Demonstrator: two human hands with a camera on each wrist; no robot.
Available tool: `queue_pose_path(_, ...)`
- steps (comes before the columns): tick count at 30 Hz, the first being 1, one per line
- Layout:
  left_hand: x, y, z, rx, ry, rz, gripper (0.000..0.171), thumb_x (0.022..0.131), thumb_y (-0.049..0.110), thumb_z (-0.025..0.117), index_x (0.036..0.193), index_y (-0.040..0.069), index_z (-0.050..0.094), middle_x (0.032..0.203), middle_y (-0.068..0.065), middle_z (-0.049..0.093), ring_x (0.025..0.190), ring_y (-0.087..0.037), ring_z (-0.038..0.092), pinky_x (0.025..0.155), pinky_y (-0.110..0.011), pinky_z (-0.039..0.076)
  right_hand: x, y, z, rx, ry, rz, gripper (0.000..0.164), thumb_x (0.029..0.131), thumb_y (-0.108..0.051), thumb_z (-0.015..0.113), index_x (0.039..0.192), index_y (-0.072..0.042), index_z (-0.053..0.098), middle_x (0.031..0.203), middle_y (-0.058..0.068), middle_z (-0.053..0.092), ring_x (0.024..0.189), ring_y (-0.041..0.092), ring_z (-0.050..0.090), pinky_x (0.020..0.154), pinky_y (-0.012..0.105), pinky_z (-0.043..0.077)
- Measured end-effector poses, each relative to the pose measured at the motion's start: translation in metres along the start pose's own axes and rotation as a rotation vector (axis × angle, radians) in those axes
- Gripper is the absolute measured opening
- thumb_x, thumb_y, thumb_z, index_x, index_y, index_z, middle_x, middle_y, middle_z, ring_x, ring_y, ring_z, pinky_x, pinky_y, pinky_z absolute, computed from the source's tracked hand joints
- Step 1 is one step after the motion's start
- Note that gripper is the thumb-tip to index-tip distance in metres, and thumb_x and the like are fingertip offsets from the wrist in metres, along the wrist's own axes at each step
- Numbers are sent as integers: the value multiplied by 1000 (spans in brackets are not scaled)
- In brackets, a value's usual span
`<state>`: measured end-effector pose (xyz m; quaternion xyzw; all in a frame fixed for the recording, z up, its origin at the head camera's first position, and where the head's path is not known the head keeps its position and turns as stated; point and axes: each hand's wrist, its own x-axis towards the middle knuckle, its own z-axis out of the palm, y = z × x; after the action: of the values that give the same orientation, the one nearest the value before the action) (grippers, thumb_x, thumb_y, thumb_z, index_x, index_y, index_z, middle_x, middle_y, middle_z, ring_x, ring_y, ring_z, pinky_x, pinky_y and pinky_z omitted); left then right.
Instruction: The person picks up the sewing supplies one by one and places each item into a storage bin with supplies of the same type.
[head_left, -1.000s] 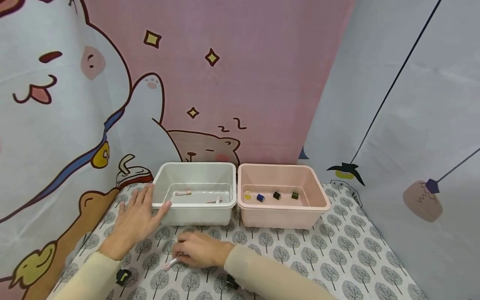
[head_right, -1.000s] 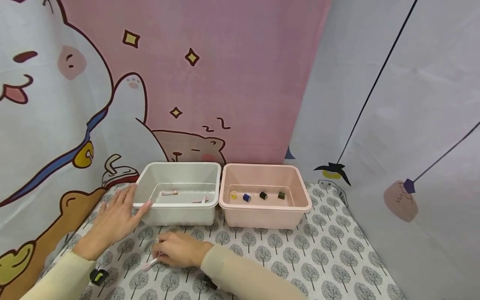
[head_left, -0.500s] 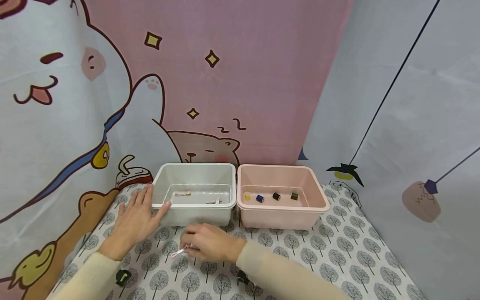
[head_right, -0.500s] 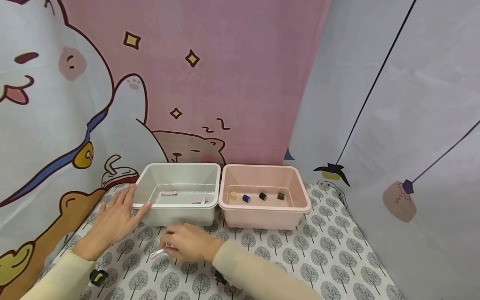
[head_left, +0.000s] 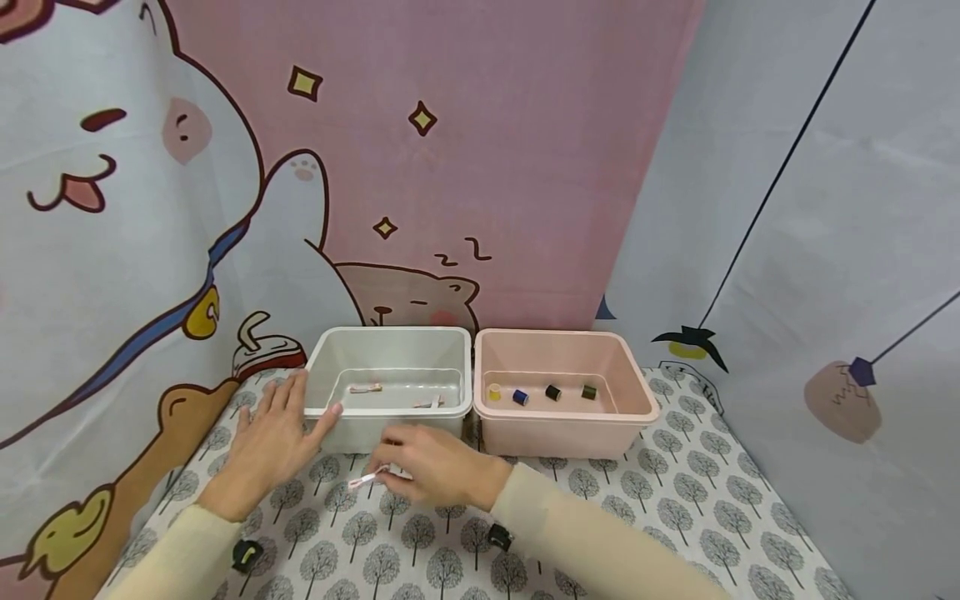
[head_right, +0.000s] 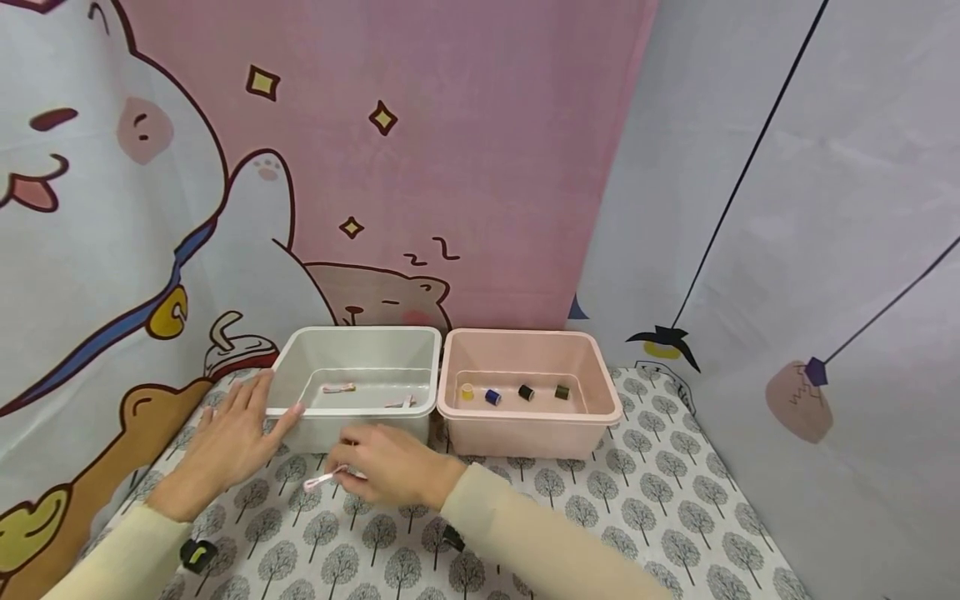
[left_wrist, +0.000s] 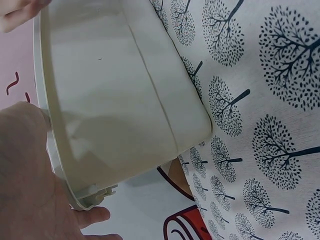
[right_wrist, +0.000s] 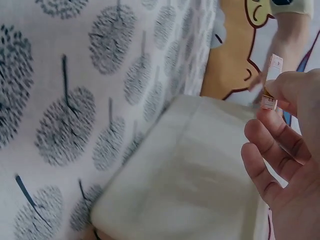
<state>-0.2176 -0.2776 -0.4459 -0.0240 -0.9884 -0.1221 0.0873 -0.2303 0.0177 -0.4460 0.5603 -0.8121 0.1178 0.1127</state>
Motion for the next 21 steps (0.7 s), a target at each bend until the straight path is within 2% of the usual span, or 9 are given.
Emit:
queue_pose_path(7, 0, 0, 0, -3, 8, 1, 108, 117, 79, 35, 184, -4, 18, 187, -40, 25, 171, -71, 25, 128, -99, 16, 1, 9, -23, 35, 63, 20, 15, 114, -26, 79, 128, -22, 83, 122, -6, 75, 96, 5, 73, 84, 4, 52)
queue_pose_path(12, 0, 0, 1, -10, 8, -2, 108, 117, 80, 35, 184, -4, 18, 187, -40, 25, 171, -71, 24, 129, -99, 15, 4, 20, -39, 39, 124, 43, 14, 113, -23, 80, 126, -21, 84, 119, -5, 75, 97, 7, 74, 84, 9, 57)
queue_pose_path(21, -1, -1, 1, -8, -2, -4, 109, 117, 80, 34, 185, -4, 13, 187, -42, 21, 170, -73, 22, 129, -99, 13, 12, 56, -60, 40, 155, 169, 14, 114, -24, 78, 125, -21, 84, 116, -3, 78, 103, 15, 79, 86, 24, 65)
